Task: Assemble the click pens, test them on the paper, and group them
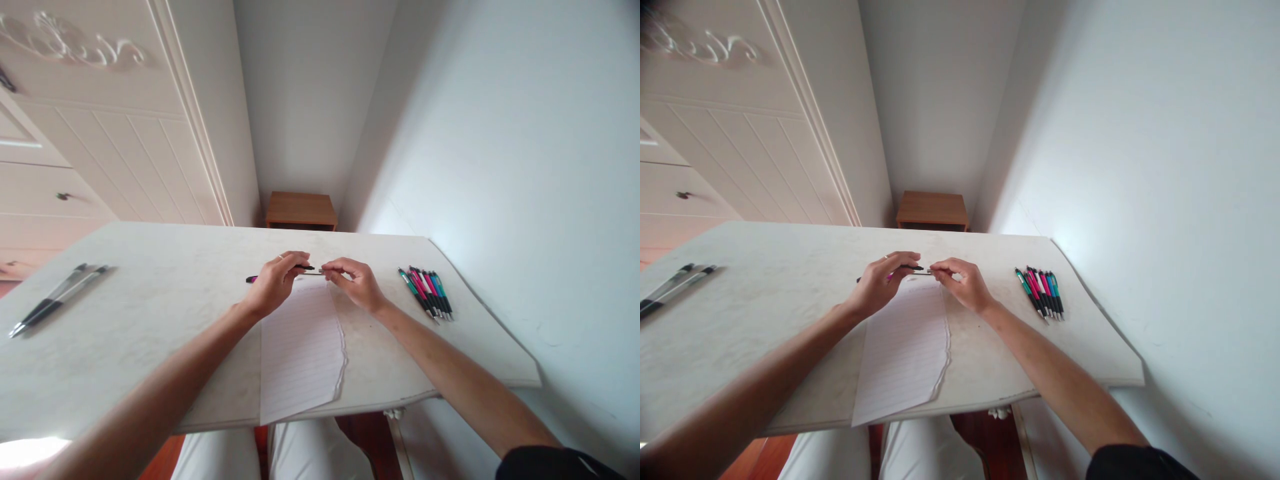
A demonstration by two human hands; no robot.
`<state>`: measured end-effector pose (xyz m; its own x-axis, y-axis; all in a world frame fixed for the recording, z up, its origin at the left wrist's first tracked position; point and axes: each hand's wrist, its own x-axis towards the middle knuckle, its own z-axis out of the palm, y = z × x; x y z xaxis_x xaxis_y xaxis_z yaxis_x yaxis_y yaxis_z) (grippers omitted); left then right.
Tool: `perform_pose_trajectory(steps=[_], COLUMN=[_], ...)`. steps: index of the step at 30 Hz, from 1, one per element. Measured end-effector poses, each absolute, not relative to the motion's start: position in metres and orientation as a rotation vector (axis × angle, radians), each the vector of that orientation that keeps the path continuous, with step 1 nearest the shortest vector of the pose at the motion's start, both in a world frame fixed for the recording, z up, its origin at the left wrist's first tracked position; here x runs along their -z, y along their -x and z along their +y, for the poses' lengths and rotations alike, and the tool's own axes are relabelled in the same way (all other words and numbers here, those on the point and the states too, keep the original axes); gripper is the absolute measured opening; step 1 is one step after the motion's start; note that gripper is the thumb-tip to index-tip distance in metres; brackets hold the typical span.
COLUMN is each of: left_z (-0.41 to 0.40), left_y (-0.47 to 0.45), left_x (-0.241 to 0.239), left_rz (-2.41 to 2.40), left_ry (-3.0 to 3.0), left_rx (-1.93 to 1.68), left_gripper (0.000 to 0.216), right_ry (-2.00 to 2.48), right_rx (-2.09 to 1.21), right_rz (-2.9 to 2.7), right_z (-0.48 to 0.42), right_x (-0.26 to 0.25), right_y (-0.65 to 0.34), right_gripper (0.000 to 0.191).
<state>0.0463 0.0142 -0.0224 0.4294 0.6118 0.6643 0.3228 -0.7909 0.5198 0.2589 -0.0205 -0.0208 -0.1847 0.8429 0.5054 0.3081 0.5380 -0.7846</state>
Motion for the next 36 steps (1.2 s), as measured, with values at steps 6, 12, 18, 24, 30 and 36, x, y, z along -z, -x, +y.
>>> perform_pose_trajectory(steps=[6,12,18,24,30,36], left_z=[0.0119,0.0117,0.0115,0.0111,0.0103,0.0098], left_y=[-0.0467,-0.0475,-0.0476,-0.0482,-0.0488,-0.0501], left_x=[0.0235,0.0251,0.0253,0.0256,0.0264,0.0282], left_rz=[0.807,0.808,0.816,0.813,0.833,0.842], left_ry=[-2.401,-2.395,-2.377,-2.376,-2.359,-2.332], left_rx=[-1.243,-1.215,-1.209,-1.177,-1.148,-1.151], left_gripper=[0.016,0.016,0.016,0.019,0.022,0.021], right_ry=[0.949,0.938,0.934,0.944,0.95,0.971], right_rx=[-0.655,-0.67,-0.698,-0.611,-0.515,-0.515], right_rz=[-1.739,-1.743,-1.735,-1.776,-1.813,-1.836], right_z=[-0.0202,-0.021,-0.0212,-0.0219,-0.0222,-0.0233], right_x=[0.0219,0.0213,0.0219,0.0203,0.0216,0.0206], right_y=[-0.2581,-0.2574,-0.2568,-0.2572,-0.2577,-0.256], right_gripper=[0.025,0.025,0.023,0.022,0.022,0.02])
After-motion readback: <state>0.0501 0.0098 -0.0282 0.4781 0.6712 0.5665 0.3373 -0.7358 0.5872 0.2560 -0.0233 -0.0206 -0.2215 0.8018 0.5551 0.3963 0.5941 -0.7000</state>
